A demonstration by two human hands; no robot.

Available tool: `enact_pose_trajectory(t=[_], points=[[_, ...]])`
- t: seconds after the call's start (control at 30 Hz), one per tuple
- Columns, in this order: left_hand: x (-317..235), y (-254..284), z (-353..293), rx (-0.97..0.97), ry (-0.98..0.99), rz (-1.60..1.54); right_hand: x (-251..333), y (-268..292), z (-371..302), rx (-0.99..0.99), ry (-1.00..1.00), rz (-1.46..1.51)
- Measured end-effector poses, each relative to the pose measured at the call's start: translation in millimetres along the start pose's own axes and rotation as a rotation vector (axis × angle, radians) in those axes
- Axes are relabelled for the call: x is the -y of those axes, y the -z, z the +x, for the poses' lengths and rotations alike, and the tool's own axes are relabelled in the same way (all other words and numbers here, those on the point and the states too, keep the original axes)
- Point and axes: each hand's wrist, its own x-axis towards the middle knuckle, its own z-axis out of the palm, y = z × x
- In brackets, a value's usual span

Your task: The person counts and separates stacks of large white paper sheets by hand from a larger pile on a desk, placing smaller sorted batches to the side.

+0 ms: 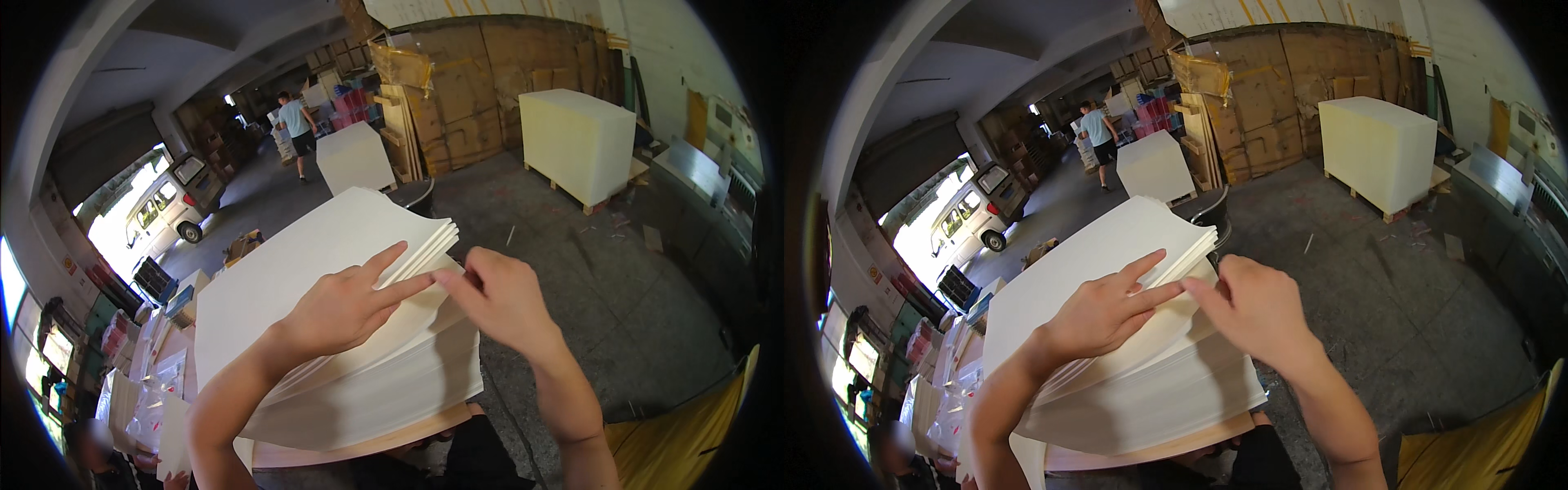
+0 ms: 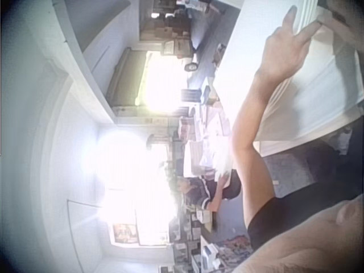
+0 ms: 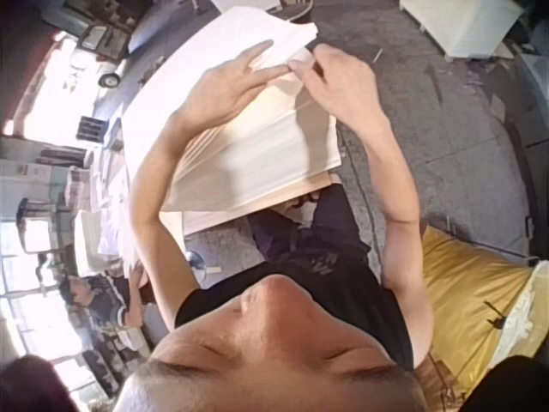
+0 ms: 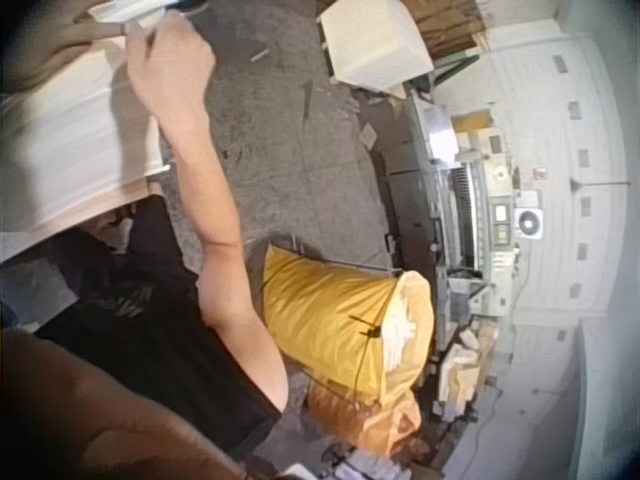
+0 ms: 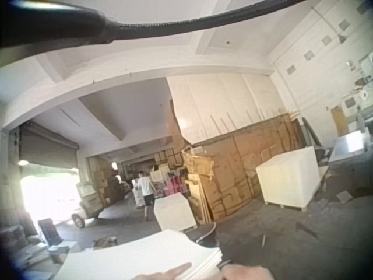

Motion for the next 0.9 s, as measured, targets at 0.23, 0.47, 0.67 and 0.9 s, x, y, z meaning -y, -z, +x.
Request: enact_pose_trajectory(t=[0.23,0.47,0.67,0.9], points=[[14,11,-1,0.038,0.061,-0.265,-6,-19,9,0.157,-0.565,0.934],[-5,11,-6,0.013,0.100,-0.218,-20,-29,11,0.132,-0.596,1.150],[-1,11,-7,0.050,0.120,-0.256,-26,-28,12,0.196,-0.561,1.137],[4,18,-1,0.109,0.115,-0.290,-24,-21,13,0.224,-0.484,0.958]])
